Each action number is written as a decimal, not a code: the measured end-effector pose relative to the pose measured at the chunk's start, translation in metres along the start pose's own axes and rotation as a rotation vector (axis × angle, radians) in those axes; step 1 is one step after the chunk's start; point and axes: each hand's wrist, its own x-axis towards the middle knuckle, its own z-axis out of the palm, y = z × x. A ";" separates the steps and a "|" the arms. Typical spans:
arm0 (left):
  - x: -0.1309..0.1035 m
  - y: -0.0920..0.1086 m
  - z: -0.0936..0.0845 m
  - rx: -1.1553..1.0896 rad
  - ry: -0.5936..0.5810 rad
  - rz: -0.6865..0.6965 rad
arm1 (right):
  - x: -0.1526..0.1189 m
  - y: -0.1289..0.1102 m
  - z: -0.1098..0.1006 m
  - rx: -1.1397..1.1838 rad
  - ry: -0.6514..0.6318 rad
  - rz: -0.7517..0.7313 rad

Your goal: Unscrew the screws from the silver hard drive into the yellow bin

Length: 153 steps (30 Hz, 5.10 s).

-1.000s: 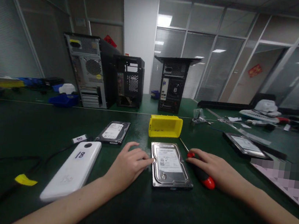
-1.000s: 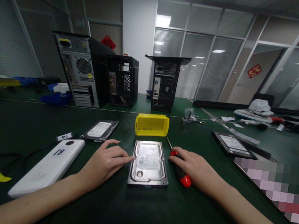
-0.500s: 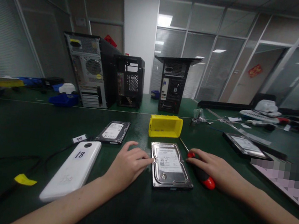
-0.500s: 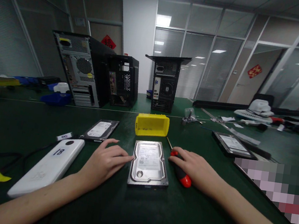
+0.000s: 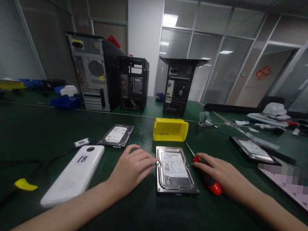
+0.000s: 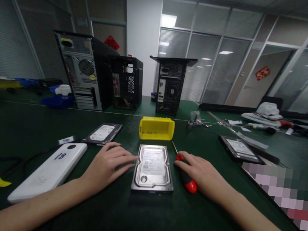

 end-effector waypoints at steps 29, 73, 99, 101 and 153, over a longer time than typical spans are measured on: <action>0.005 0.007 0.005 -0.424 -0.074 -0.449 | 0.123 -0.066 -0.061 1.259 0.552 0.268; 0.007 0.006 0.006 -0.541 -0.049 -0.505 | 0.140 -0.072 -0.062 1.140 0.446 0.220; 0.005 0.006 0.007 -0.524 -0.043 -0.488 | 0.155 -0.096 -0.070 1.476 0.619 0.131; 0.005 0.006 0.008 -0.534 -0.053 -0.485 | 0.154 -0.094 -0.075 1.408 0.662 0.144; 0.005 -0.031 -0.044 -0.497 -0.649 -0.301 | 0.124 0.033 -0.157 1.212 0.358 0.121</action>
